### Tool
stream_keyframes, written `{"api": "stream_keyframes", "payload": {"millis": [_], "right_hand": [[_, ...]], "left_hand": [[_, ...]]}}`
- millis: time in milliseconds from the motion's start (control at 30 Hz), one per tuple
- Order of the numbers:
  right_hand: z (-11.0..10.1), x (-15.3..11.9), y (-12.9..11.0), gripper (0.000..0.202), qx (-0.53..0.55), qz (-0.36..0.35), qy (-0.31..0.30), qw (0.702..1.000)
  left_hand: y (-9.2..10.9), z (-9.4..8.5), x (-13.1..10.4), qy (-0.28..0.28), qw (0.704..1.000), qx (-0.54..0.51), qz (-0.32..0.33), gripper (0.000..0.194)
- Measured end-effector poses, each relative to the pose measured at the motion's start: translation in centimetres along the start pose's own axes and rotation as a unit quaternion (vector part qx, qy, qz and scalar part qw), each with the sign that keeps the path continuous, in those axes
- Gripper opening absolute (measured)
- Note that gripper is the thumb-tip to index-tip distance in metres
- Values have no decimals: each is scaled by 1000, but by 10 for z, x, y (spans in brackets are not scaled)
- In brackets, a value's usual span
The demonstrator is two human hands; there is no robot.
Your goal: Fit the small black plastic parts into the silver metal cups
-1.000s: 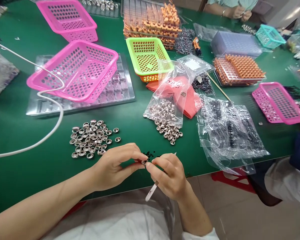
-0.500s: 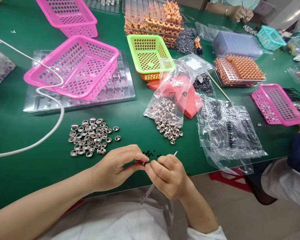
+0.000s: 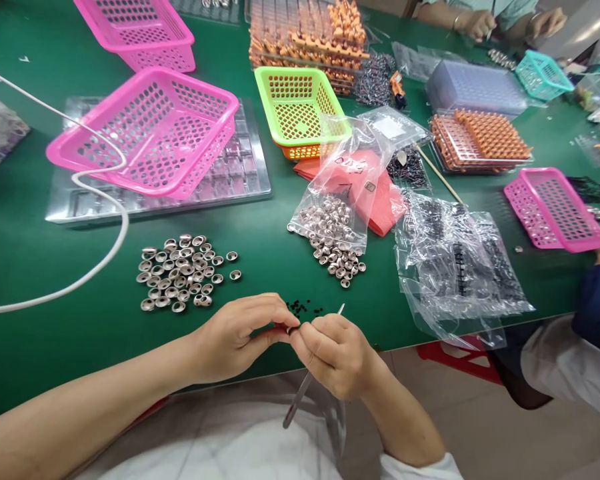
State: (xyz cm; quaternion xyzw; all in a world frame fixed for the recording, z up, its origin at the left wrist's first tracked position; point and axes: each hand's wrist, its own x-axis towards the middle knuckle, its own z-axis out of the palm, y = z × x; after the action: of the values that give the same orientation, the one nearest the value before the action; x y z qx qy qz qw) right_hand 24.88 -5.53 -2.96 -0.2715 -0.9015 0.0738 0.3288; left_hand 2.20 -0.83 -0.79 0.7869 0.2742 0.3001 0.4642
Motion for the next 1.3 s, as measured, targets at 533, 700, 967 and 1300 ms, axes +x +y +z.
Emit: {"api": "stream_keyframes", "payload": {"millis": [533, 700, 967, 1300], "right_hand": [[8, 16, 1, 12, 3, 82, 22, 996], [-3, -8, 6, 20, -10, 169, 150, 974], [2, -31, 7, 22, -24, 229, 356, 906], [2, -32, 6, 18, -49, 248, 323, 912]], "left_hand": [[9, -25, 2, -48, 985, 111, -123, 13], [-7, -60, -13, -1, 932, 334, -140, 24], [-6, -75, -6, -15, 879, 436, -193, 19], [4, 33, 90, -129, 922, 365, -7, 12]]}}
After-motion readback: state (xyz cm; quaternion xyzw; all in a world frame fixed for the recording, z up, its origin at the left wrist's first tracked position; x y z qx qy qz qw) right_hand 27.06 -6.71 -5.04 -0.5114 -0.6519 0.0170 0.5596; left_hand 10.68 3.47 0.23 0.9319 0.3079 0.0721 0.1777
